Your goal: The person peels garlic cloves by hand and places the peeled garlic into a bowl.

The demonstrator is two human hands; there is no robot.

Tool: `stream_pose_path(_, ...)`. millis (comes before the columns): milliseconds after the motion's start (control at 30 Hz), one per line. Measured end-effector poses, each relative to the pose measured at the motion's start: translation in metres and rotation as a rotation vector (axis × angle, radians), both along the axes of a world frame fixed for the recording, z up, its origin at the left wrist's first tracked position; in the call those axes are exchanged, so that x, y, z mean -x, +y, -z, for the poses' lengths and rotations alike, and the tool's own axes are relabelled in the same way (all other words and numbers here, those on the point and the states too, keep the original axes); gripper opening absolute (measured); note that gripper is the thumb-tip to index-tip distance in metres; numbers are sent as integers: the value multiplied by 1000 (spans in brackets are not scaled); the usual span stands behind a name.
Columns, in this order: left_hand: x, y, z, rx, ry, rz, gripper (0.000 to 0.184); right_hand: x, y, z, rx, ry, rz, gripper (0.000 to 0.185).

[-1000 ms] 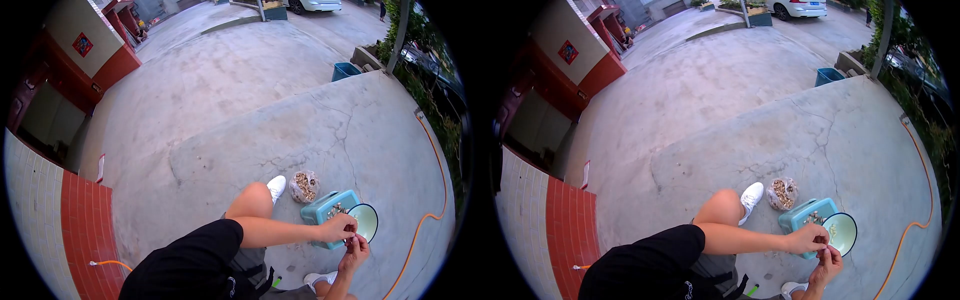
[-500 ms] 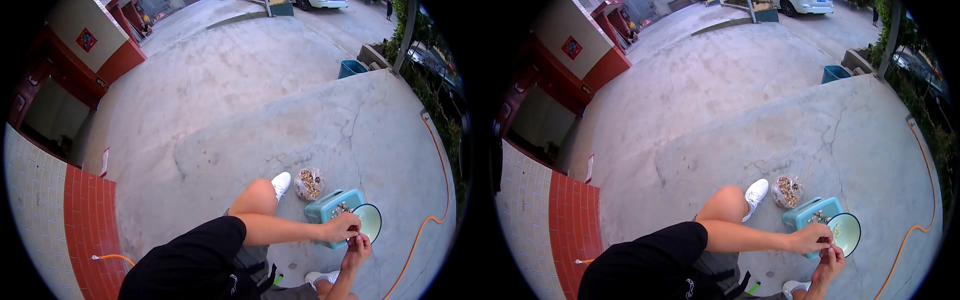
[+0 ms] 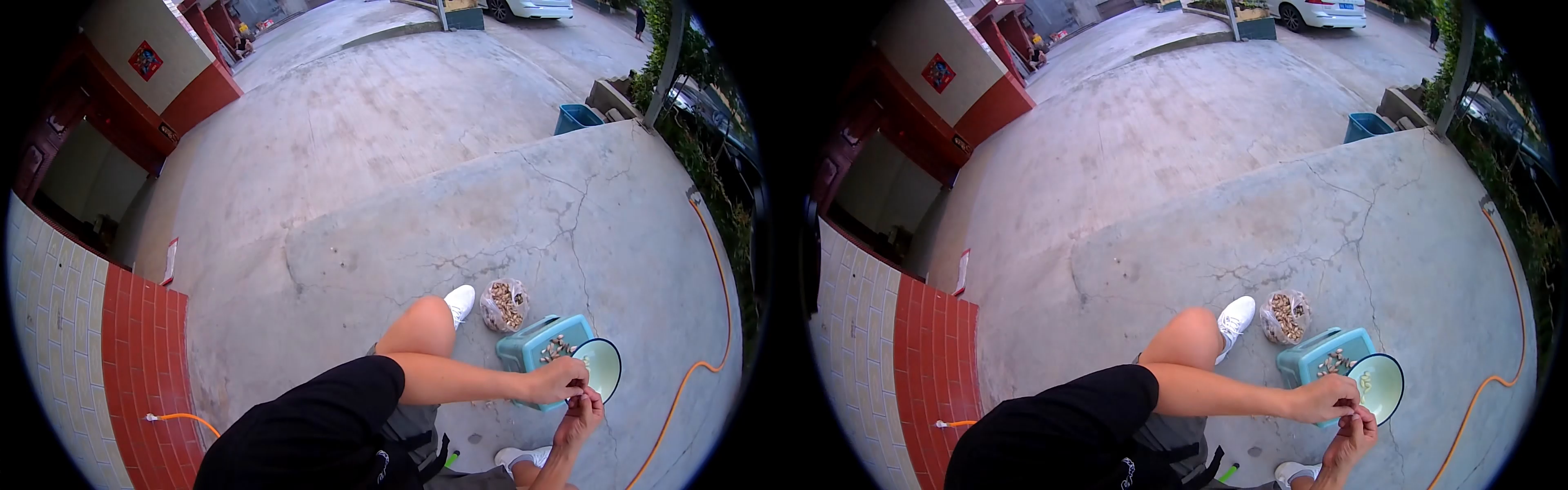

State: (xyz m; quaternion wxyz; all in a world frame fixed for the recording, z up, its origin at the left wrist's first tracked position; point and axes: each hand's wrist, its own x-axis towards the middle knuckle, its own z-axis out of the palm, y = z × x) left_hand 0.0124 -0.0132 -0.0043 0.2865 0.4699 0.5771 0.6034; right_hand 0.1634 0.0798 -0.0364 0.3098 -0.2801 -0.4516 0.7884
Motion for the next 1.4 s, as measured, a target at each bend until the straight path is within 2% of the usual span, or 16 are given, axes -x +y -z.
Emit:
stream_pose_path(233,4,-2,-7,62,-108,-32,12,6,-7,-14,18,-23,16,12)
stream_pose_path(667,4,-2,-6,17,-48,8,12,1,-1,-17,90,-30,-33,12)
stream_pose_path(933,5,-5,0,-104,202,17,6,5,-1,-17,123,-97,-17,7)
stream_pose_path(1400,3,-6,3,-158,297,45,6,1,0,-17,290,-120,-45,8)
